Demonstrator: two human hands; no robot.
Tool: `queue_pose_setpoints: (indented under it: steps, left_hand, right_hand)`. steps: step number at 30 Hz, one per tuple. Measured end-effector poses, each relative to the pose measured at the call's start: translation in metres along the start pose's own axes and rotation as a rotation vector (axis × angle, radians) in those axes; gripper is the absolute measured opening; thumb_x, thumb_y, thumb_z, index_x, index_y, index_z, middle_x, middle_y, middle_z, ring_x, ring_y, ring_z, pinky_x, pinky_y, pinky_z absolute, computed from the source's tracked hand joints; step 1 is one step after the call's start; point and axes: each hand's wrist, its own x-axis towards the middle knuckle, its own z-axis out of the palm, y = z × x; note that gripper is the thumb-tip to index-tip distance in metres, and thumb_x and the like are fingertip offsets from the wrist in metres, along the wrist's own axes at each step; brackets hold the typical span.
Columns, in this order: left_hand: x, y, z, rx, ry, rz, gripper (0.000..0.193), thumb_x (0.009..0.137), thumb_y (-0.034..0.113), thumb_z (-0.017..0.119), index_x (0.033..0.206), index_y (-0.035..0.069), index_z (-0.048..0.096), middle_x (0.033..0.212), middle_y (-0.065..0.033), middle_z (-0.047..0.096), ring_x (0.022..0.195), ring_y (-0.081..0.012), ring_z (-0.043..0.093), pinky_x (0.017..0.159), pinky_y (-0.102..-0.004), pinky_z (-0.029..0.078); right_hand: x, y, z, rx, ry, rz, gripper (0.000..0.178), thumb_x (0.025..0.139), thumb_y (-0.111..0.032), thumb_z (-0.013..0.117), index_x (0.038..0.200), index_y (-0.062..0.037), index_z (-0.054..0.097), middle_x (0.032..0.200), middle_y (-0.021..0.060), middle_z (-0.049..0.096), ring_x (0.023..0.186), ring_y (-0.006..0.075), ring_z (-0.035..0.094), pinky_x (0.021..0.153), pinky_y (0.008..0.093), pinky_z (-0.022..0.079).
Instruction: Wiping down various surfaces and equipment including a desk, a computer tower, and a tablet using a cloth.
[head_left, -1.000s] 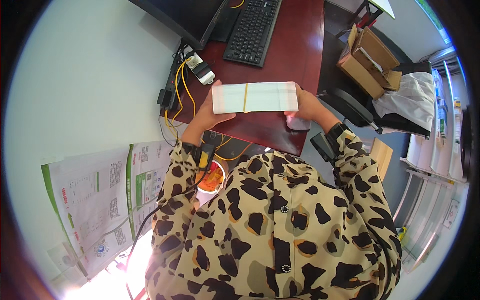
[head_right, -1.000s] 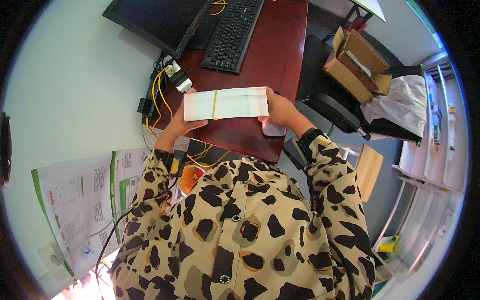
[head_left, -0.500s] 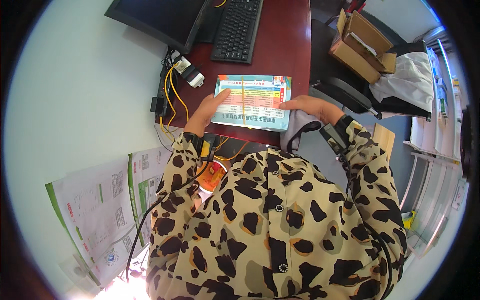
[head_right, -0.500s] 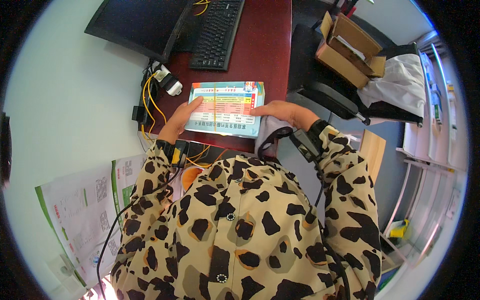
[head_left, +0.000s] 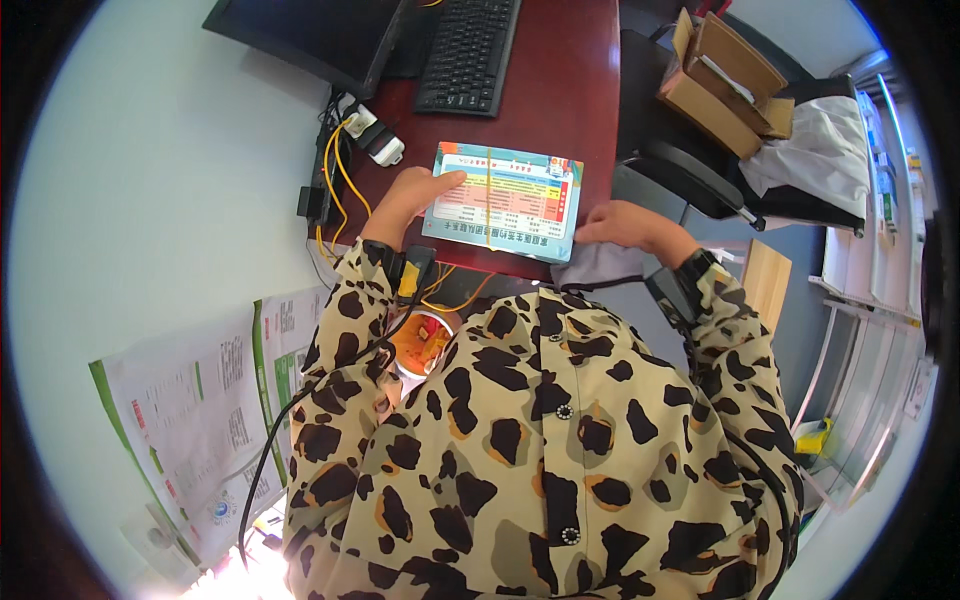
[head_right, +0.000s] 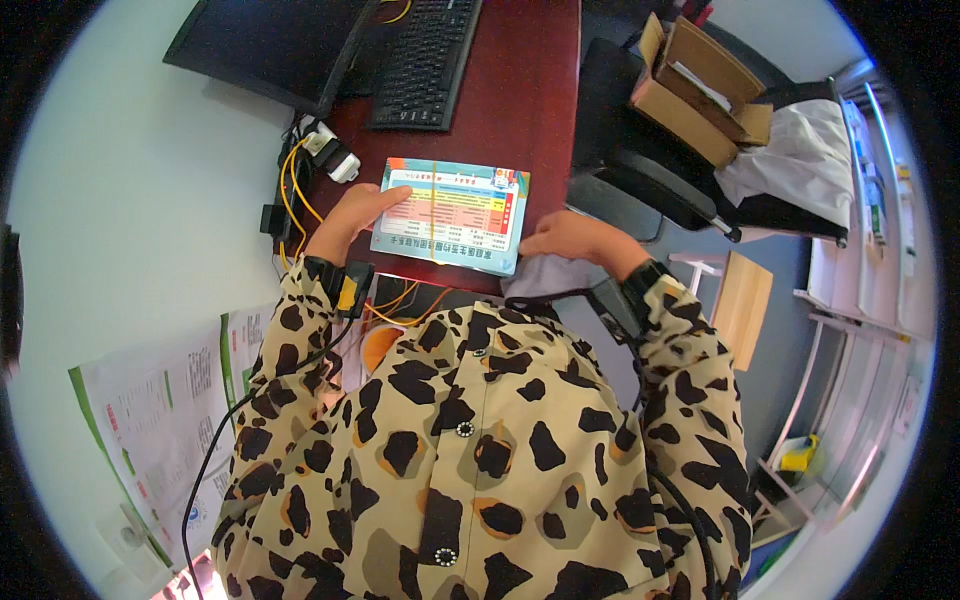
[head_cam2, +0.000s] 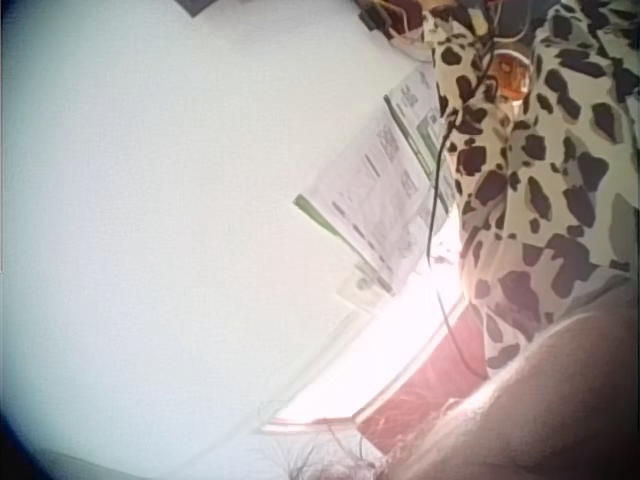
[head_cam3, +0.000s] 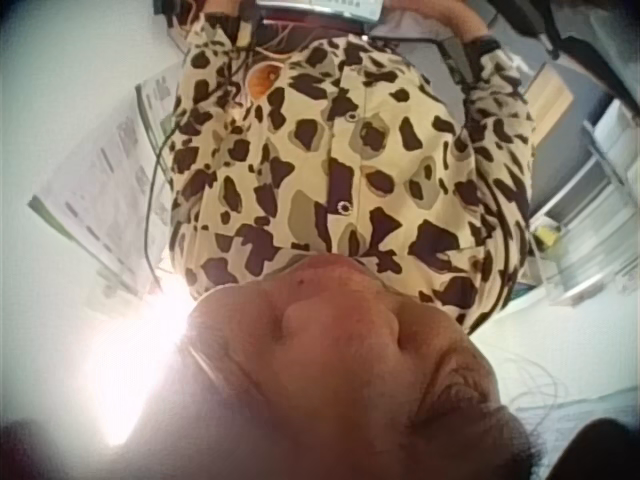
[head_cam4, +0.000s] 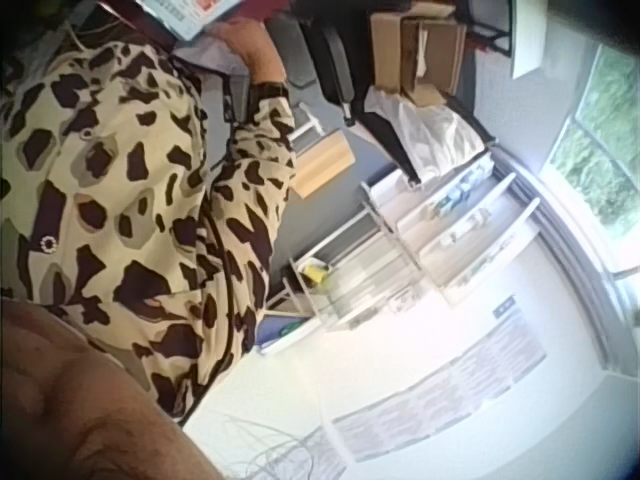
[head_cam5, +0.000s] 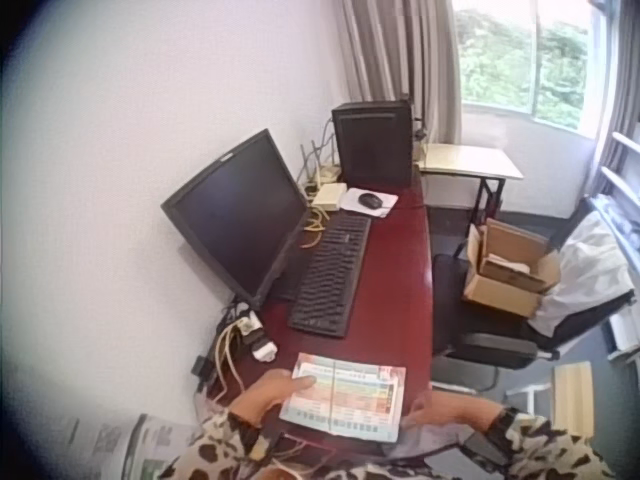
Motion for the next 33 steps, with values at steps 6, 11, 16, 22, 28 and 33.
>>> queue_pose_setpoints:
  steps: [6,11,16,22,28,33]
  left_hand:
    - [0.007,-0.012,0.003,0.177,0.116,0.052,0.065,0.074,0.049,0.069,0.091,-0.013,0.063,0.085,-0.0241,0.066,0.076,-0.0288,0.067,0.066,-0.0351,0.051]
    - [-0.012,-0.006,0.012,0.223,0.195,0.106,0.066,0.074,0.051,0.067,0.099,-0.010,0.062,0.092,-0.0243,0.065,0.084,-0.0317,0.066,0.073,-0.0384,0.050]
    - [-0.037,-0.015,0.044,0.416,0.738,0.513,0.063,0.077,0.037,0.066,0.122,-0.004,0.048,0.120,-0.0238,0.052,0.114,-0.0378,0.047,0.096,-0.0434,0.037]
    - [-0.075,-0.011,0.087,0.485,0.873,0.772,0.052,0.072,0.014,0.067,0.119,0.001,0.049,0.130,-0.0193,0.043,0.116,-0.0383,0.042,0.099,-0.0474,0.033]
    - [-0.108,-0.035,0.098,0.455,0.926,0.552,0.048,0.072,0.011,0.064,0.117,0.002,0.051,0.130,-0.0198,0.044,0.117,-0.0383,0.042,0.100,-0.0477,0.032]
    - [-0.124,-0.053,0.115,0.453,0.940,0.408,0.045,0.071,0.011,0.062,0.114,0.001,0.054,0.129,-0.0205,0.046,0.117,-0.0384,0.042,0.100,-0.0470,0.032]
  right_hand:
    - [-0.056,0.010,-0.044,0.079,0.002,-0.064,0.028,0.082,-0.029,0.065,0.092,-0.0030,0.065,0.078,-0.0006,0.060,0.068,0.0089,0.053,0.059,0.0249,0.043]
    - [-0.078,0.039,-0.088,0.737,0.367,-0.357,0.018,0.087,-0.019,0.061,0.099,-0.0064,0.060,0.084,-0.0028,0.060,0.070,0.0058,0.054,0.063,0.0195,0.044]
    - [-0.034,0.038,-0.092,0.589,0.811,-0.455,0.032,0.087,-0.022,0.061,0.113,-0.0039,0.058,0.089,0.0008,0.061,0.073,0.0061,0.054,0.065,0.0203,0.044]
    - [0.057,0.049,-0.052,-0.254,0.841,-0.642,0.038,0.079,-0.014,0.061,0.116,-0.0059,0.057,0.109,0.0183,0.059,0.099,0.0354,0.057,0.085,0.0399,0.048]
    - [0.095,0.023,-0.042,-0.533,0.795,-0.710,0.044,0.072,-0.004,0.061,0.115,-0.0158,0.058,0.115,0.0137,0.052,0.100,0.0345,0.051,0.086,0.0406,0.045]
    - [0.143,0.017,-0.125,-0.486,1.112,-0.531,0.035,0.078,-0.009,0.056,0.112,-0.0173,0.062,0.116,0.0110,0.053,0.095,0.0347,0.054,0.081,0.0417,0.048]
